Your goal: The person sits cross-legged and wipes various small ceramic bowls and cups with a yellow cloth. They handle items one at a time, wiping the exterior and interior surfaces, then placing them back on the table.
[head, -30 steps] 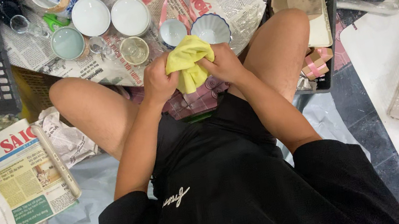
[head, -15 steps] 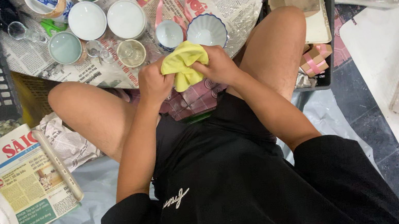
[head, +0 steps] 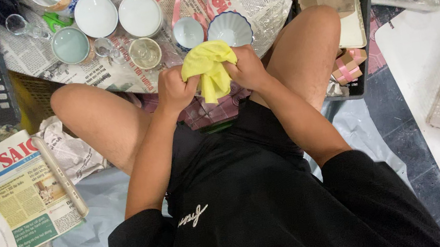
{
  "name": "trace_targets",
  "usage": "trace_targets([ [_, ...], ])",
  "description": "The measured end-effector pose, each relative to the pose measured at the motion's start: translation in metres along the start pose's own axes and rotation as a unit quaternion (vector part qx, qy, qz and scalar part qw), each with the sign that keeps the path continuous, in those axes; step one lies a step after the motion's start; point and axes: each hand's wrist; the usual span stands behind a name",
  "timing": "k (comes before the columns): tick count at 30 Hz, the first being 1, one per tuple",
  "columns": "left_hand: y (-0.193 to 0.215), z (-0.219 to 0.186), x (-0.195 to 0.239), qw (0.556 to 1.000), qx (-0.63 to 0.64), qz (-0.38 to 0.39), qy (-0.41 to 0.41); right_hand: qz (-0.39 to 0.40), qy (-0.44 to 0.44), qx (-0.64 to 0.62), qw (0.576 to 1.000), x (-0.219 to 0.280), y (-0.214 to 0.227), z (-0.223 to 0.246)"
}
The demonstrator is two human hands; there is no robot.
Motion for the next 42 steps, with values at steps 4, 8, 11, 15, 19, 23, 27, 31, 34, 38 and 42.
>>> trace_targets([
  [4,-0.004,0.002,0.001,0.998,0.03,-0.02,0.043,0.007,-0.036,-0.031,0.999,-0.003,-0.003,0.01],
  [8,-0.001,-0.004,-0.003,0.996,0.023,-0.06,0.064,-0.006,-0.008,-0.043,0.999,-0.007,0.0,0.014],
  [11,0.011,-0.013,-0.006,0.992,-0.015,-0.122,0.005,-0.035,-0.044,-0.006,0.998,-0.007,0.003,0.013],
  [15,0.025,-0.019,-0.005,0.987,-0.043,-0.13,-0.086,-0.038,0.04,0.011,0.998,-0.005,0.002,0.01],
  [19,0.027,-0.023,-0.002,0.989,-0.046,-0.102,-0.097,-0.085,0.062,0.011,0.994,-0.005,0.002,0.008],
  [23,0.026,-0.018,-0.003,0.972,0.018,-0.191,-0.136,-0.162,0.06,-0.021,0.985,-0.009,0.004,0.01],
  [27,0.018,-0.012,0.004,0.947,-0.113,-0.245,-0.173,-0.132,0.139,0.06,0.98,-0.008,0.008,0.026],
  [31,0.011,-0.008,0.006,0.974,-0.09,-0.197,-0.067,-0.121,0.199,0.079,0.969,-0.004,-0.002,0.034],
  [34,0.011,0.0,-0.005,0.986,-0.022,-0.161,-0.035,-0.135,0.185,0.047,0.972,-0.003,-0.004,0.029],
  [38,0.012,-0.011,-0.003,0.982,-0.008,-0.19,-0.01,-0.151,0.13,-0.018,0.98,-0.005,-0.001,0.019],
  [42,0.011,-0.013,0.0,0.989,0.027,-0.128,-0.073,-0.15,0.13,-0.006,0.98,-0.003,-0.001,0.014],
])
Point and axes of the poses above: each hand's wrist, its own x-axis away from the middle knuckle, its own y-axis out of the back of the hand, z = x × y, and after that the axes turned 15 degrees about -x, right-handed
